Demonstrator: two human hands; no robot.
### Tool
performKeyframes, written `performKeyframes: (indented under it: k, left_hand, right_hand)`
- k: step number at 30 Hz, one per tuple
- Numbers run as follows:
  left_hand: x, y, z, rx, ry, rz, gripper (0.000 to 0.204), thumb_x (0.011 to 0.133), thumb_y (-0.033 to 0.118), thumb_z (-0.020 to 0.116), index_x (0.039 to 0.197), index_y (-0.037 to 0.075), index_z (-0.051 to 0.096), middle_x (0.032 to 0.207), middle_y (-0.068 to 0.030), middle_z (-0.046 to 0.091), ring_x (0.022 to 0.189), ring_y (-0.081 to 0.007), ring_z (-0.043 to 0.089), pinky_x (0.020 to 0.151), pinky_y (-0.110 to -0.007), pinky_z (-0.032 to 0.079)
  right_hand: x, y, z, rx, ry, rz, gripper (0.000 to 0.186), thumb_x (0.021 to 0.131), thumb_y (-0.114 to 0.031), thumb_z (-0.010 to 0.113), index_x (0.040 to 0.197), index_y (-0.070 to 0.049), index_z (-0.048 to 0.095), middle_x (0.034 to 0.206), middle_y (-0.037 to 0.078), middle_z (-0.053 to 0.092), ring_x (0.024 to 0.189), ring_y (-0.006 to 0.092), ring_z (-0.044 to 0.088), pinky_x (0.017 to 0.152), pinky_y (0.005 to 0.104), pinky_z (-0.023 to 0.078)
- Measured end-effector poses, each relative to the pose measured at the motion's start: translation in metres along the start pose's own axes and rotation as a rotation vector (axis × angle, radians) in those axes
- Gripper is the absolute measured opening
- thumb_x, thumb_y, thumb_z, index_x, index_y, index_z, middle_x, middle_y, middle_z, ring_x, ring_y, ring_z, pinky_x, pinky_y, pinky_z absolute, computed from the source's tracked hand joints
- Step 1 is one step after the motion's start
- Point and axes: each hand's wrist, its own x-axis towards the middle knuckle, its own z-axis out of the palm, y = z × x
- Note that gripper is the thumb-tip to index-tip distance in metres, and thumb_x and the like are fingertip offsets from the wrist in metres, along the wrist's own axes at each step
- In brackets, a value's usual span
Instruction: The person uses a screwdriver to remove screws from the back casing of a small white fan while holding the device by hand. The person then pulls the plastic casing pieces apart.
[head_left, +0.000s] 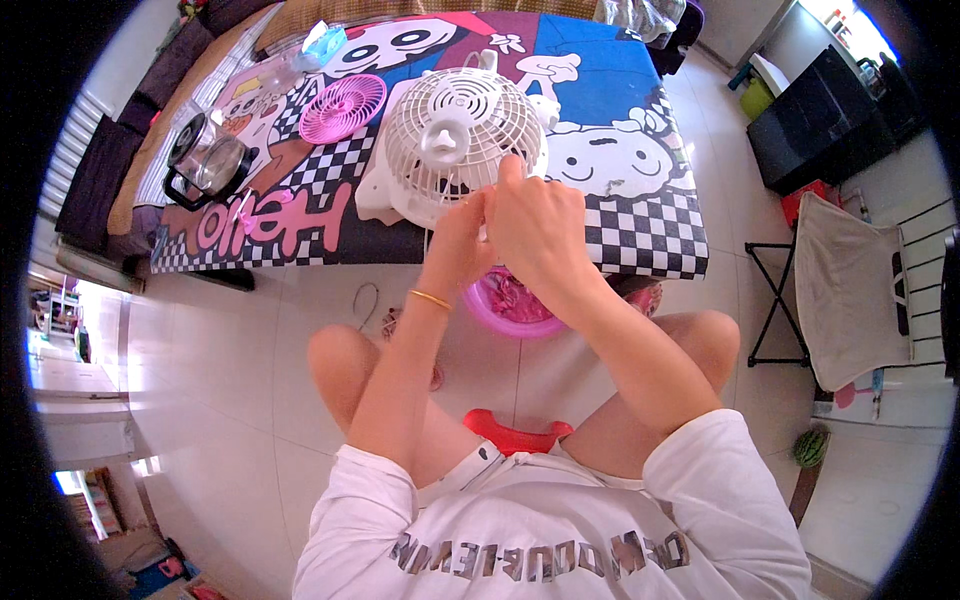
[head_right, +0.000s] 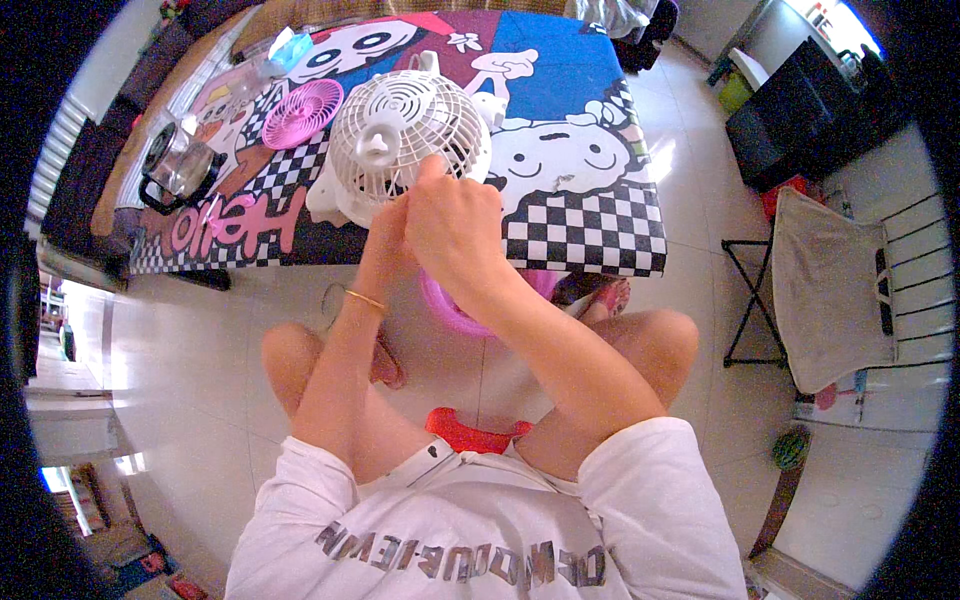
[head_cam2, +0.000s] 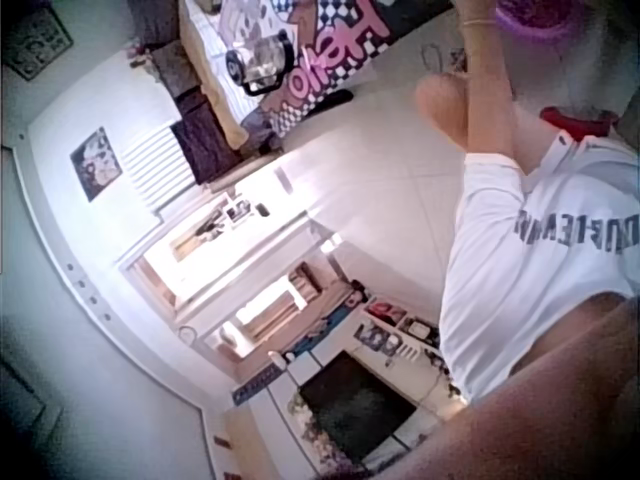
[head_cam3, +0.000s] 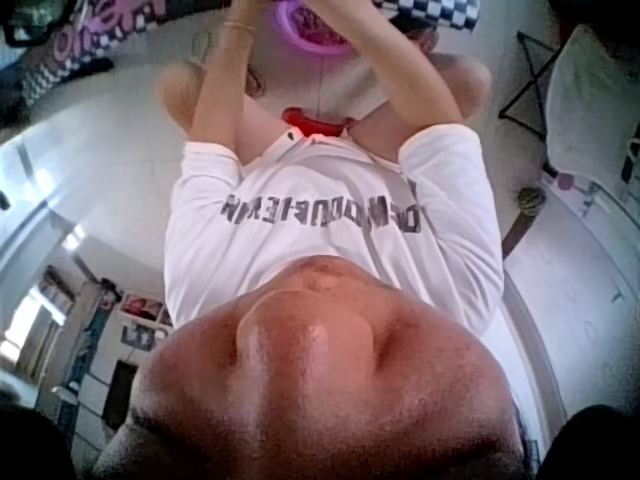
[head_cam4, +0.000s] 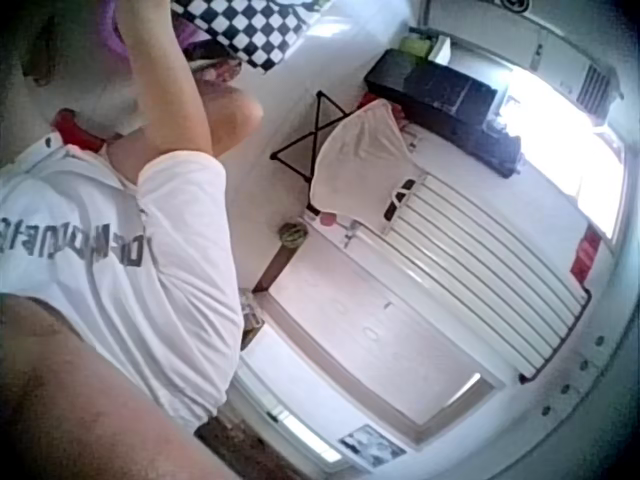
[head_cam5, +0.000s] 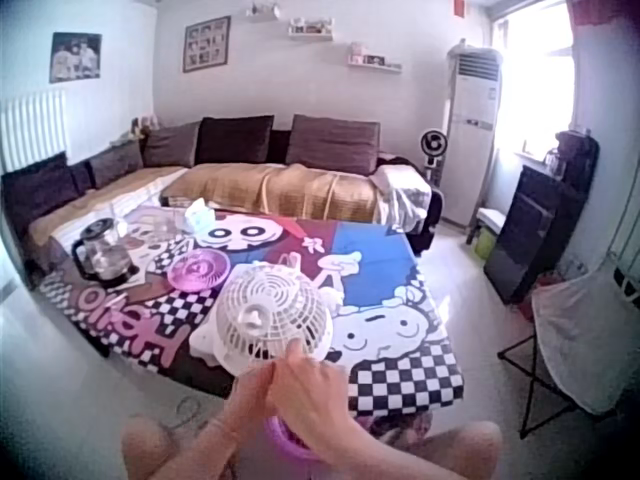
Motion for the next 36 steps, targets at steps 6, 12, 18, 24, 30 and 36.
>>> performKeyframes:
  k: [6, 12, 18, 24, 30, 36]
  left_hand:
    - [-0.010, 0.013, 0.020, 0.087, 0.354, -0.144, 0.016, 0.083, 0.015, 0.059, 0.086, 0.001, 0.053, 0.078, -0.0118, 0.061, 0.067, -0.0228, 0.061, 0.058, -0.030, 0.047]
    - [-0.009, 0.010, 0.016, 0.177, 0.301, -0.057, 0.017, 0.085, 0.017, 0.056, 0.085, 0.000, 0.059, 0.069, -0.0134, 0.060, 0.062, -0.0229, 0.060, 0.057, -0.029, 0.045]
    - [-0.004, 0.015, 0.008, -0.080, 0.143, -0.172, 0.018, 0.086, 0.017, 0.055, 0.085, -0.001, 0.058, 0.068, -0.0159, 0.059, 0.060, -0.0281, 0.058, 0.055, -0.030, 0.043]
    - [0.002, 0.001, -0.011, -0.088, -0.090, -0.143, 0.012, 0.082, 0.008, 0.056, 0.085, -0.003, 0.056, 0.070, -0.0182, 0.058, 0.061, -0.0303, 0.057, 0.056, -0.032, 0.043]
    - [0.008, -0.001, -0.023, -0.061, -0.236, -0.139, 0.011, 0.080, 0.003, 0.056, 0.090, -0.004, 0.056, 0.072, -0.0195, 0.057, 0.062, -0.0300, 0.055, 0.059, -0.033, 0.043]
    - [0.013, 0.006, -0.027, -0.156, -0.291, -0.115, 0.012, 0.084, 0.003, 0.053, 0.092, -0.005, 0.056, 0.072, -0.0187, 0.058, 0.061, -0.0243, 0.054, 0.060, -0.031, 0.043]
  right_hand:
    - [-0.001, -0.002, -0.001, -0.036, 0.001, 0.015, 0.020, 0.080, -0.022, 0.055, 0.075, -0.003, 0.048, 0.051, 0.013, 0.058, 0.049, 0.0268, 0.061, 0.045, 0.0340, 0.047]
    - [0.000, -0.004, 0.005, -0.043, 0.021, 0.038, 0.022, 0.082, -0.023, 0.054, 0.074, -0.004, 0.048, 0.050, 0.011, 0.057, 0.048, 0.0258, 0.061, 0.045, 0.0331, 0.047]
    - [-0.003, -0.001, -0.001, -0.075, 0.033, 0.035, 0.025, 0.083, -0.025, 0.054, 0.073, -0.003, 0.050, 0.050, 0.012, 0.057, 0.048, 0.0264, 0.061, 0.046, 0.0335, 0.047]
    - [-0.005, 0.002, -0.002, 0.015, 0.057, 0.041, 0.030, 0.083, -0.030, 0.056, 0.071, -0.003, 0.052, 0.050, 0.013, 0.057, 0.047, 0.0278, 0.060, 0.046, 0.0344, 0.047]
    - [0.003, 0.012, -0.004, 0.048, -0.018, -0.100, 0.024, 0.083, -0.026, 0.055, 0.081, -0.003, 0.049, 0.061, 0.013, 0.059, 0.058, 0.0290, 0.061, 0.051, 0.0356, 0.048]
    - [0.009, 0.036, -0.019, 0.189, -0.010, -0.542, 0.020, 0.078, -0.015, 0.056, 0.091, -0.003, 0.045, 0.077, 0.011, 0.059, 0.073, 0.0271, 0.061, 0.058, 0.0359, 0.048]
